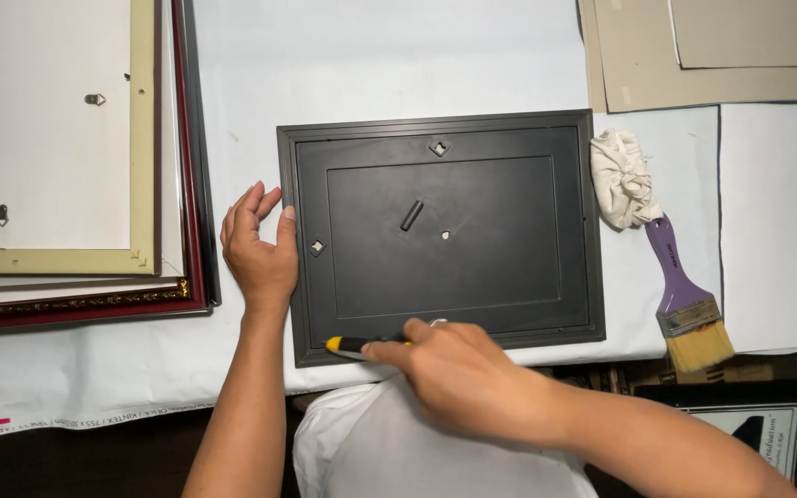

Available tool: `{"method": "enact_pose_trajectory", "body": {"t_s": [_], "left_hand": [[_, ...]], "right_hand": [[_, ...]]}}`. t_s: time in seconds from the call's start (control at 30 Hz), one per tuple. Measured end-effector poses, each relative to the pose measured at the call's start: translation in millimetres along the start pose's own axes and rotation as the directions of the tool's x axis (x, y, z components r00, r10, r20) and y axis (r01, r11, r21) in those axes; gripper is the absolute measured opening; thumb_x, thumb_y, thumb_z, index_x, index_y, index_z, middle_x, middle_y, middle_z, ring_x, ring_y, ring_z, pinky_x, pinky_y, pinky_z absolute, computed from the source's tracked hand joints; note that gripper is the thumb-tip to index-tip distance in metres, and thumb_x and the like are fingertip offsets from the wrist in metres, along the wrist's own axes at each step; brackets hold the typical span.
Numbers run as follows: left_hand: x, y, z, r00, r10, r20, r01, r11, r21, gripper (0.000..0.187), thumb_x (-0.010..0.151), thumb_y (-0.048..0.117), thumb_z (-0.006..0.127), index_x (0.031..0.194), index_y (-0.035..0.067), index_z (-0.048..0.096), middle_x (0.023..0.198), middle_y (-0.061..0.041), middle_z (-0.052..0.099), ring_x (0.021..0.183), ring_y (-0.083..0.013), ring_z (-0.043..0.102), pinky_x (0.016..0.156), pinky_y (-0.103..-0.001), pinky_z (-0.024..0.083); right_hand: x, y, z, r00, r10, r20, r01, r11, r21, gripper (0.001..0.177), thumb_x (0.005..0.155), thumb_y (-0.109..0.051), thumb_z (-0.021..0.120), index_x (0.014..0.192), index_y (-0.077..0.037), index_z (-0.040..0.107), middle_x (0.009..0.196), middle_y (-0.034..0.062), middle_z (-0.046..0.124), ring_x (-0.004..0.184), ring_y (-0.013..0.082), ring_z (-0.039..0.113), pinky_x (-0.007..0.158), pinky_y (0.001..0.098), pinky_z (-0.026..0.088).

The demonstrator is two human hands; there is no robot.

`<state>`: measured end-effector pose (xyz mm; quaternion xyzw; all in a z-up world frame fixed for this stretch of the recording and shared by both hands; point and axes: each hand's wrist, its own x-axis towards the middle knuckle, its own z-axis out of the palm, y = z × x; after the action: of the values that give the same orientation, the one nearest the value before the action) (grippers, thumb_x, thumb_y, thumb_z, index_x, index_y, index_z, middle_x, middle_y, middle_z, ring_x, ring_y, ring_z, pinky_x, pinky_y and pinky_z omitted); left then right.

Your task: Disassembling a picture frame and cleaning the glass with a brush.

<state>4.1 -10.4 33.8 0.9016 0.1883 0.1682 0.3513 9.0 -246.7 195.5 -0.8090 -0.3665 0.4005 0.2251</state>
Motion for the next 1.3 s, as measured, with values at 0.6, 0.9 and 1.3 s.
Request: {"method": "enact_pose_trajectory", "body": {"t_s": [0.6,0.9,1.3], "left_hand": [[0,5,0,1.0,0.014,0.003,-0.014,1.0,-0.006,0.041,0.093,0.002,0.069,0.132,-0.002,0.058,0.117,-0.009,0.075,0.12,-0.0254,0.062,0.106,-0.04,0.043],[-1,6,0,1.0,0.021,0.005,-0.021,1.0,-0.001,0.039,0.093,0.0,0.069,0.131,-0.002,0.059,0.117,-0.011,0.074,0.115,-0.0258,0.064,0.104,-0.041,0.045],[-1,-1,3,1.0,-0.002,0.0,0.002,1.0,0.025,0.04,0.093,0.004,0.069,0.132,0.002,0.059,0.118,-0.004,0.075,0.122,-0.0223,0.061,0.109,-0.04,0.041]], "right_hand": [[-137,106,-49,0.822,0.569,0.018,-0.503,0.742,-0.444,0.047,0.09,-0.01,0.057,0.122,-0.042,0.071,0.097,-0.0025,0.065,0.065,0.0197,0.064,0.072,0.034,0.057],[-171,127,-64,0.575,0.818,0.012,-0.653,0.468,-0.595,0.05,0.09,-0.019,0.063,0.123,-0.056,0.064,0.106,-0.0144,0.066,0.085,0.0085,0.068,0.086,0.0219,0.062],[-35,43,13,0.973,-0.105,-0.203,0.09,0.992,-0.085,0.049,0.078,-0.001,0.064,0.119,-0.024,0.078,0.09,0.0067,0.058,0.066,0.0246,0.054,0.065,0.0368,0.047]]}}
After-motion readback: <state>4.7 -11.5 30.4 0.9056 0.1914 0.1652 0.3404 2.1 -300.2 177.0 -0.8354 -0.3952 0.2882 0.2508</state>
